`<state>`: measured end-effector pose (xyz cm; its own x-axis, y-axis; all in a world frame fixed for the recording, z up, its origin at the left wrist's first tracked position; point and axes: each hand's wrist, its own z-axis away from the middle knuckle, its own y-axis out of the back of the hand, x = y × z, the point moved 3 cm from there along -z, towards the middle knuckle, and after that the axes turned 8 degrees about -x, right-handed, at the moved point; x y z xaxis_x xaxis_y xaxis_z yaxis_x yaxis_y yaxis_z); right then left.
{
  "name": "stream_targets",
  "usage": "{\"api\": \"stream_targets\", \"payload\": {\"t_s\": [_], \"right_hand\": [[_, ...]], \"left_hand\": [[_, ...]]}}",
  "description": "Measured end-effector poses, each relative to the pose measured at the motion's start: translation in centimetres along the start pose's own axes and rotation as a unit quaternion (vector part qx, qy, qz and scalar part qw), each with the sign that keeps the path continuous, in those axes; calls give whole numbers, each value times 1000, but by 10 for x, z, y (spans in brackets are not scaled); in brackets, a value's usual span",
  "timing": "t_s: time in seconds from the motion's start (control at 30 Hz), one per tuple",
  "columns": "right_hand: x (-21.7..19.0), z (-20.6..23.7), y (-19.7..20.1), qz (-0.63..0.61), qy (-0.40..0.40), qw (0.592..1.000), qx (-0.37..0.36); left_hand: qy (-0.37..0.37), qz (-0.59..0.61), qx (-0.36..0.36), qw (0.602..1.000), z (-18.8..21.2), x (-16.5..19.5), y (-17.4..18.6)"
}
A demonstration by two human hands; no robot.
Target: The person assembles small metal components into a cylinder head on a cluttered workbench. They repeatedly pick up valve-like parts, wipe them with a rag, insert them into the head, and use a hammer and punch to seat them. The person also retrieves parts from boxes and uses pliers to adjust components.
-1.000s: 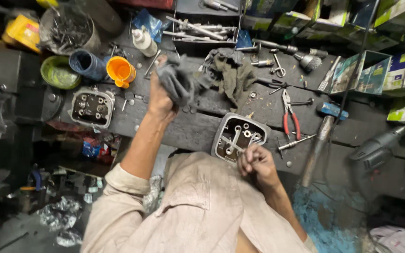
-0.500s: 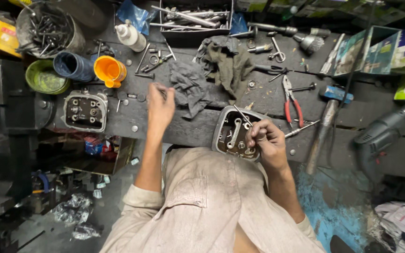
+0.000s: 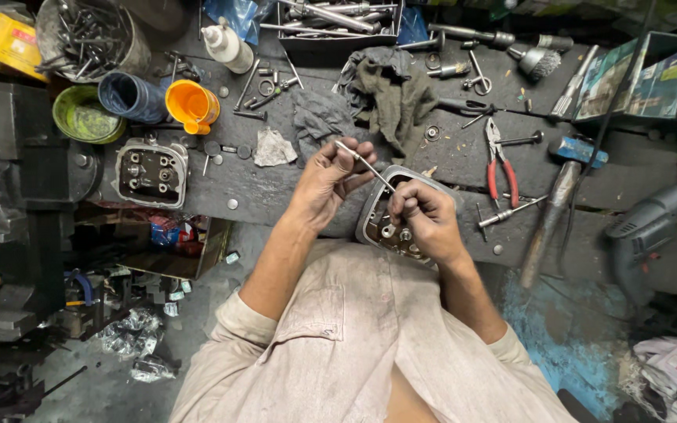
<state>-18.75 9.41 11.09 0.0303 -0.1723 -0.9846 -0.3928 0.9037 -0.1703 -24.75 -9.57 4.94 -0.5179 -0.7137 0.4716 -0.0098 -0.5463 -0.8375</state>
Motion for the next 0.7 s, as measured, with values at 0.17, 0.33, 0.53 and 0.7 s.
{"api": "stream_targets", "payload": {"t_s": [0.17,0.33,0.53,0.7], "right_hand": [[-2,3,1,4,3,1000,20],[-2,10,5,-2,15,999,39],[-7,5,2,30,11,999,37],[-13,-1,-10,152,3,988,35]], "left_hand": [[40,18,27,999,1,-9,-1],[-18,-122,-42,992,1,-6,2],[-1,-83,-73,994,-1,-7,3],[33,-40,-142,989,4,-14,-13]]}}
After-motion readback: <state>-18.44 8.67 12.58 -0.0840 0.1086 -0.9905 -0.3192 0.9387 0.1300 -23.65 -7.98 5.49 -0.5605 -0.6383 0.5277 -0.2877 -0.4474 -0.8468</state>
